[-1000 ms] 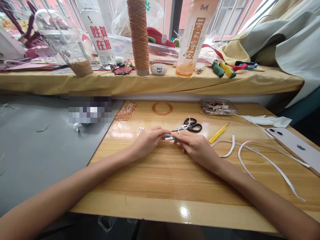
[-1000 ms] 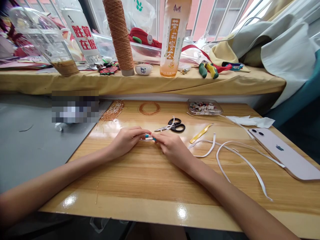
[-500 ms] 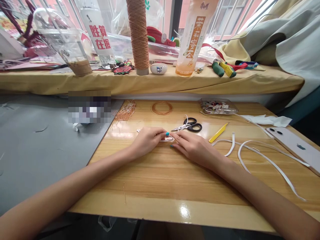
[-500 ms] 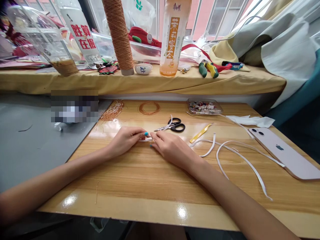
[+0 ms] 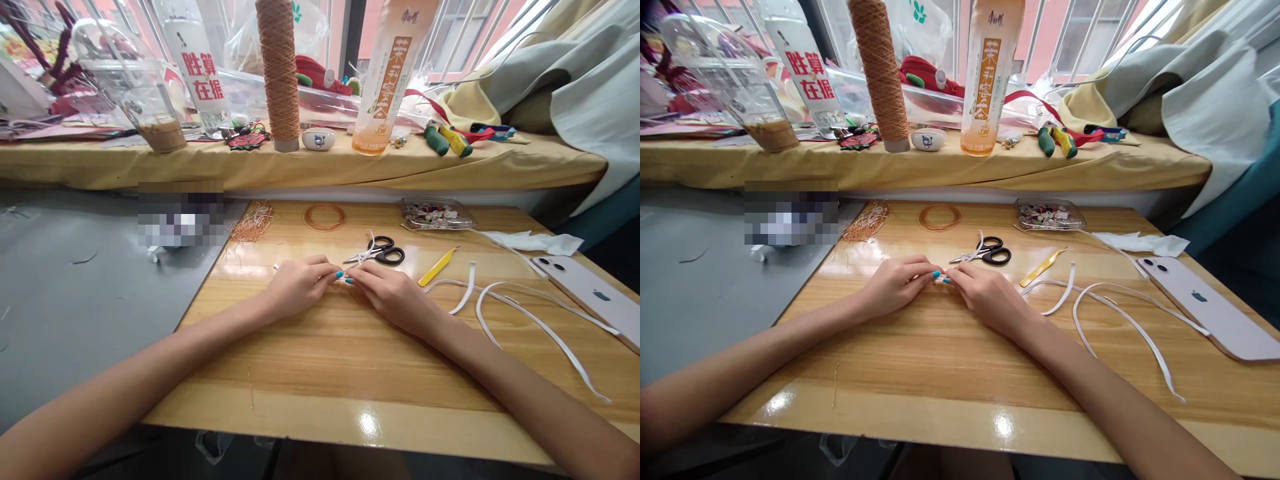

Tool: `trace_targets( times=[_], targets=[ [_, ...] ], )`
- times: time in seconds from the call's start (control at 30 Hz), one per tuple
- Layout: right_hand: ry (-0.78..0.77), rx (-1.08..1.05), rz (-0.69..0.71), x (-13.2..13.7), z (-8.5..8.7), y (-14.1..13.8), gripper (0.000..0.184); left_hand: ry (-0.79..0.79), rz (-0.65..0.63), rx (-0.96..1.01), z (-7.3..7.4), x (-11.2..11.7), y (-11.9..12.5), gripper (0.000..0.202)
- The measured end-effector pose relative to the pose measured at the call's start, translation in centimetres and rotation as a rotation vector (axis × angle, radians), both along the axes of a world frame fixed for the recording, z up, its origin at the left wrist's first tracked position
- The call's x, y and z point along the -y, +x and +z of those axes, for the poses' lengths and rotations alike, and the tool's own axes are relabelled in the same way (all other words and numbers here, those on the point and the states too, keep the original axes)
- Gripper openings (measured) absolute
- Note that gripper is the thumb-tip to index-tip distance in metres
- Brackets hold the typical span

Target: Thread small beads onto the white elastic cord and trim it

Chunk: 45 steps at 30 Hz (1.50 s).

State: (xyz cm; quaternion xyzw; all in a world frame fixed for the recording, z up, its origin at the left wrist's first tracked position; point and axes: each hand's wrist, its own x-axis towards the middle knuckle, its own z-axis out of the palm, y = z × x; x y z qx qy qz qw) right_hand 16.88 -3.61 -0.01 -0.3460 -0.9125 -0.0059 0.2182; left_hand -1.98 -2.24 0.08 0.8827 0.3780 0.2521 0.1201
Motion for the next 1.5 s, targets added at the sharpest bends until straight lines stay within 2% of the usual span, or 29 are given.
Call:
trace_targets(
  times=[0.13, 0.2, 0.3, 0.43, 0.53, 0.7, 0.87, 1.2, 1.33, 1.5],
  targets=[
    [-0.128, -0.075, -0.046, -0.1, -0.1, 0.1, 0.022, 0.203, 0.001, -0.08, -0.6, 0.2, -0.1, 0.028],
    [-0.153, -0.092, -0.054, -0.2, -0.1, 0.2, 0.022, 0.255, 0.001, -0.084, -0.8, 0.2, -0.2, 0.028],
    [-0.168, -0.129, -0.053, -0.2, -0.1, 0.1, 0.023, 0.216, -0.009, -0.027, -0.8, 0.0, -0.2, 0.026],
    [-0.187, -0.218, -0.066, -0.1, 0.4, -0.3, 0.022, 0.059, -0.028, 0.11, -0.6, -0.4, -0.1, 0.024],
    [-0.257, -0.264, -0.098, 0.0, 1.0, -0.6, 0.021, -0.01, 0.023, 0.162, -0.5, -0.4, 0.0, 0.02],
    [-0.354, -0.292, -0.139, 0.0, 1.3, -0.7, 0.019, 0.092, 0.113, 0.096, -0.5, -0.1, 0.0, 0.015],
    [-0.283, -0.256, -0.181, 0.0, 1.1, -0.9, 0.021, 0.218, 0.128, -0.007, -0.7, 0.1, 0.0, 0.018],
    [-0.063, -0.207, -0.105, 0.1, 0.5, -0.7, 0.021, 0.19, 0.107, -0.088, -0.9, -0.2, -0.1, 0.025],
    [-0.079, -0.217, -0.083, -0.1, 0.5, -0.5, 0.021, 0.184, 0.103, -0.104, -0.9, -0.2, -0.1, 0.023],
    [-0.175, -0.265, -0.069, -0.1, 1.0, -0.4, 0.02, 0.161, 0.085, -0.124, -0.8, -0.2, -0.1, 0.023]
  ],
)
